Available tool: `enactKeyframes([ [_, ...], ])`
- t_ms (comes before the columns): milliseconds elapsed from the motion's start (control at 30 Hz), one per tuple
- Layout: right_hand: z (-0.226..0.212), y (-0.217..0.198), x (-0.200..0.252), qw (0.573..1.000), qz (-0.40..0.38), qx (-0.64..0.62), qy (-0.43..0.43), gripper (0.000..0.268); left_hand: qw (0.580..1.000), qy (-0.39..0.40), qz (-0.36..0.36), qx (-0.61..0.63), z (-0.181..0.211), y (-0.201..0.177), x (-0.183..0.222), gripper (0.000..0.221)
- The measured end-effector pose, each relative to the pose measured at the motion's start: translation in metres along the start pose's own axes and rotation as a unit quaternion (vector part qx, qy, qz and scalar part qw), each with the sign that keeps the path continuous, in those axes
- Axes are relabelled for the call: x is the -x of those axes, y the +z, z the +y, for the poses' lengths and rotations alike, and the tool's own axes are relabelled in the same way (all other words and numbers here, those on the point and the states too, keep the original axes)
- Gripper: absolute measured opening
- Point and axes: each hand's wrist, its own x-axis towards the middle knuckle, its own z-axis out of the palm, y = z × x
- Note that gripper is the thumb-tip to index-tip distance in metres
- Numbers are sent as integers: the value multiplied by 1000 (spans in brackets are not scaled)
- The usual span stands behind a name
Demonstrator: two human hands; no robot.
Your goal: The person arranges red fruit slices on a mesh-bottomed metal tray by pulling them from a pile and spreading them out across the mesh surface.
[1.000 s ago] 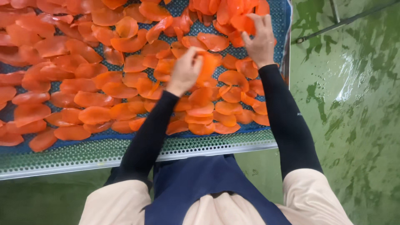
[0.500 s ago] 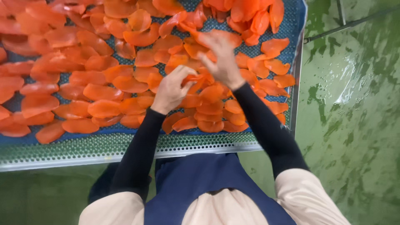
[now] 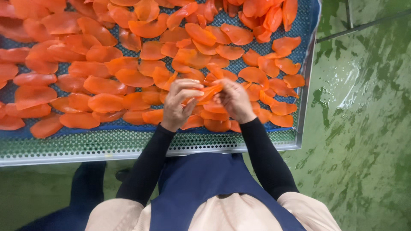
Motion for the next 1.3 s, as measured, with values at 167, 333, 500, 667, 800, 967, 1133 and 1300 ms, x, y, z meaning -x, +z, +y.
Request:
enactKeyframes([
  [167,-54,48,27,980,-56,190,-5,30,995,77,-32,-53,-2,-4,-7,16],
  [333,-5,22,16,979,-116,141,86,24,972,148,-69,-171,4,-8,-5,11],
  [500,34,22,11,986,-92,37,133,30,965,153,-85,-195,17,-20,7,4],
  [667,0,52,22,986,40,158,-47,19,995,-42,36,80,27,-25,22,6],
  [800,-73,47,28,745,138,509,-408,26,962,-226,92,120,11,-39,31,11],
  [967,-70,25,18,658,28,652,-375,31,954,-278,26,106,11,-33,36,20],
  [1133,-17,75,35,886,-89,437,-128,51,909,-356,-16,215,10,-22,42,38],
  [1300,-26,64,16,909,3,317,-271,25,962,-220,-156,-33,7,-99,-12,53],
])
